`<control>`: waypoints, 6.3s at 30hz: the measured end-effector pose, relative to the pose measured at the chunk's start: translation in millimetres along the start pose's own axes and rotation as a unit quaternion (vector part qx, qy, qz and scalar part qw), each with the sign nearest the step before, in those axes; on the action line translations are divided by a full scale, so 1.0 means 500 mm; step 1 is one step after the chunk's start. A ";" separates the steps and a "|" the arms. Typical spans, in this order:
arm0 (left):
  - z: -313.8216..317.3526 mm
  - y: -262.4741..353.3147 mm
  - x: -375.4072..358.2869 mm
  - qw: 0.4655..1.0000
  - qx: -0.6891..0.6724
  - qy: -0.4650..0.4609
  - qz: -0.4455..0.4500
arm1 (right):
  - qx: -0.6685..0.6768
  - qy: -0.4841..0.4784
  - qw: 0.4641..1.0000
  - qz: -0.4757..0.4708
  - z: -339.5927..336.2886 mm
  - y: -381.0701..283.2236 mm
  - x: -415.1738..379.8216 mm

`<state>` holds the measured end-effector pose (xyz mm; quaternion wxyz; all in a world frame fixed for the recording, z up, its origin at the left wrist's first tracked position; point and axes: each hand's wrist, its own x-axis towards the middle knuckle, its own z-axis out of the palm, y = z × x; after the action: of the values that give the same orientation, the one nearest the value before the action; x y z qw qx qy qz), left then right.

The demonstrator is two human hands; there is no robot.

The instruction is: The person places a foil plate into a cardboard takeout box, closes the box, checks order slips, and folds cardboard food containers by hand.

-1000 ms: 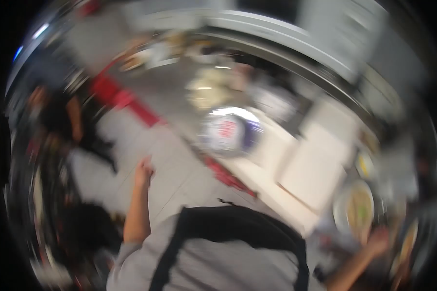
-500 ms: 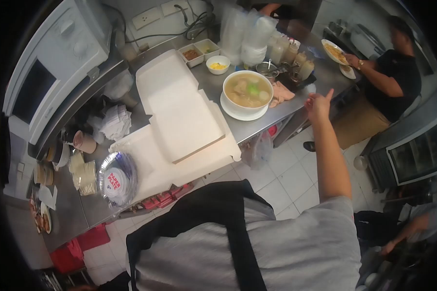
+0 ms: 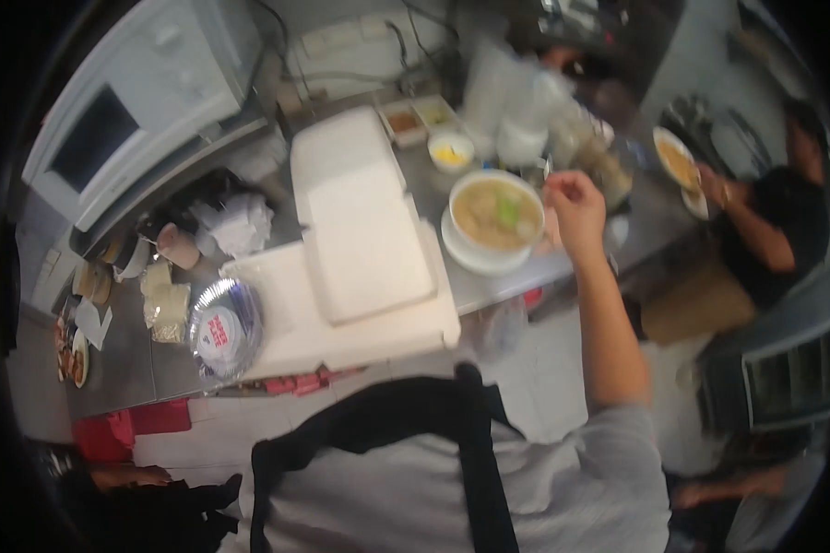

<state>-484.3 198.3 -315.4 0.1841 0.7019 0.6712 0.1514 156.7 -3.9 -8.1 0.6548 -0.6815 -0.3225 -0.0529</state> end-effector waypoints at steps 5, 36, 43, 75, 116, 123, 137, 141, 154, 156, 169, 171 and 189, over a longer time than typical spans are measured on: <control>0.058 0.149 -0.052 0.958 -0.018 0.191 0.213 | 0.058 -0.069 0.987 -0.131 0.007 -0.143 0.191; 0.011 0.846 0.008 0.966 0.002 0.055 0.253 | -0.166 -0.588 0.752 0.247 0.603 0.270 0.418; 0.056 0.793 -0.003 0.960 -0.018 -0.098 0.262 | 0.091 -0.489 0.851 0.168 0.622 0.323 0.272; 0.074 0.725 0.223 0.976 0.177 0.077 0.100 | -0.513 -0.524 0.670 -0.117 0.583 0.548 0.625; 0.068 0.671 0.339 0.916 0.146 0.078 0.365 | -0.313 -0.426 0.846 -0.072 0.121 0.047 0.206; 0.044 0.685 0.322 0.932 0.107 0.049 0.342 | -0.265 -0.550 0.788 -0.081 0.121 0.097 0.194; 0.026 0.692 0.321 0.936 0.073 0.049 0.340 | -0.337 -0.403 0.820 -0.227 0.655 0.170 0.389; 0.021 0.696 0.323 0.939 0.076 0.038 0.333 | -0.449 -0.440 0.745 -0.222 0.818 0.217 0.397; 0.018 0.696 0.326 0.941 0.081 0.028 0.326 | -0.540 -0.468 0.681 -0.160 0.896 0.204 0.429; 0.021 0.694 0.327 0.941 0.087 0.028 0.325 | -0.541 -0.479 0.672 -0.164 0.877 0.190 0.411; 0.020 0.696 0.325 0.943 0.088 0.025 0.319 | -0.463 -0.397 0.772 -0.179 0.869 0.154 0.506; 0.020 0.695 0.325 0.943 0.089 0.026 0.320 | -0.453 -0.367 0.792 -0.184 0.870 0.145 0.516; 0.033 0.691 0.320 0.937 0.088 0.044 0.335 | -0.334 -0.408 0.816 -0.235 0.553 0.040 0.490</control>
<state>-161.8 346.4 -176.3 0.0303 0.8922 0.4153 0.1751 262.5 344.1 58.0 0.1628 -0.7209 -0.6731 -0.0269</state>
